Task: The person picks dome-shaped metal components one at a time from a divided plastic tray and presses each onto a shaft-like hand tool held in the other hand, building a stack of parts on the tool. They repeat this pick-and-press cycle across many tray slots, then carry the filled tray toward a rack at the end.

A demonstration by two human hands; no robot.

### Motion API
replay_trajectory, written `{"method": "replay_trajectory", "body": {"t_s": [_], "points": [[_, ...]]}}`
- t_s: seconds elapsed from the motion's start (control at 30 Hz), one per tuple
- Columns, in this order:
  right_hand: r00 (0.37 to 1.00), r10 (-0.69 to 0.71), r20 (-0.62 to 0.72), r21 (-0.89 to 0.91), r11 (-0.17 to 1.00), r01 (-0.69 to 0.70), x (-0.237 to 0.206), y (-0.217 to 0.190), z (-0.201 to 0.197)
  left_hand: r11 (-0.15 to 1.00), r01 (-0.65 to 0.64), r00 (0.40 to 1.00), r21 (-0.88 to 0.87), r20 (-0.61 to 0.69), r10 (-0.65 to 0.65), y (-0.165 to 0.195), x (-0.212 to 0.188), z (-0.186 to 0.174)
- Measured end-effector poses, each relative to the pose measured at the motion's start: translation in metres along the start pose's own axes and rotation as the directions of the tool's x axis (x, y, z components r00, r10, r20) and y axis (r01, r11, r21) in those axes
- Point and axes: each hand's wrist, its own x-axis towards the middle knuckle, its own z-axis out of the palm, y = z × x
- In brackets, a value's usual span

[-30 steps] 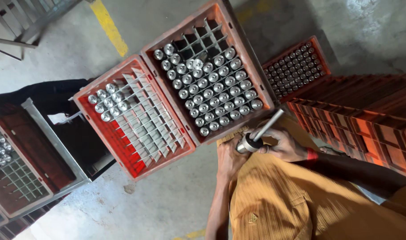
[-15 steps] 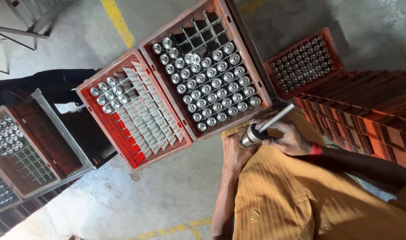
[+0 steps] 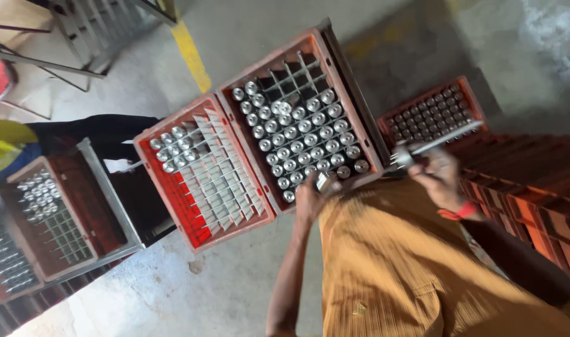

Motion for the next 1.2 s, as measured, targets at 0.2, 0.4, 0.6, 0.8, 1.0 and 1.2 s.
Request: {"method": "replay_trajectory", "body": {"t_s": [0.2,0.4,0.6,0.8,1.0,1.2], "points": [[0.986,-0.113,-0.121,0.036,0.992,0.118,0.007,-0.009,-0.022,0.905,0.081,0.993,0.418,-0.114,-0.036,-0.008,0.146,-0.018],[0.991,-0.083,-0.101,-0.044,0.996,0.079,-0.012,-0.004,0.001,0.754,-0.268,0.89,0.599,-0.147,0.432,0.006,0.2,-0.025],[0.998,0.003,-0.064,-0.005,1.0,-0.003,-0.043,0.017,0.016,0.833,-0.304,0.892,0.463,-0.169,0.42,-0.034,0.148,-0.04],[0.996,0.091,0.005,-0.076,0.993,-0.091,-0.059,0.054,0.008,0.9,-0.268,0.851,0.344,-0.353,0.388,-0.088,0.033,-0.09],[0.995,0.091,0.045,-0.173,0.981,-0.082,-0.08,0.063,0.02,0.839,-0.064,0.893,0.54,-0.344,0.29,-0.186,-0.011,-0.178],[0.987,0.084,0.134,-0.233,0.971,-0.051,-0.088,0.054,0.049,0.796,0.129,0.862,0.592,-0.463,0.204,-0.237,0.045,-0.235]]}}
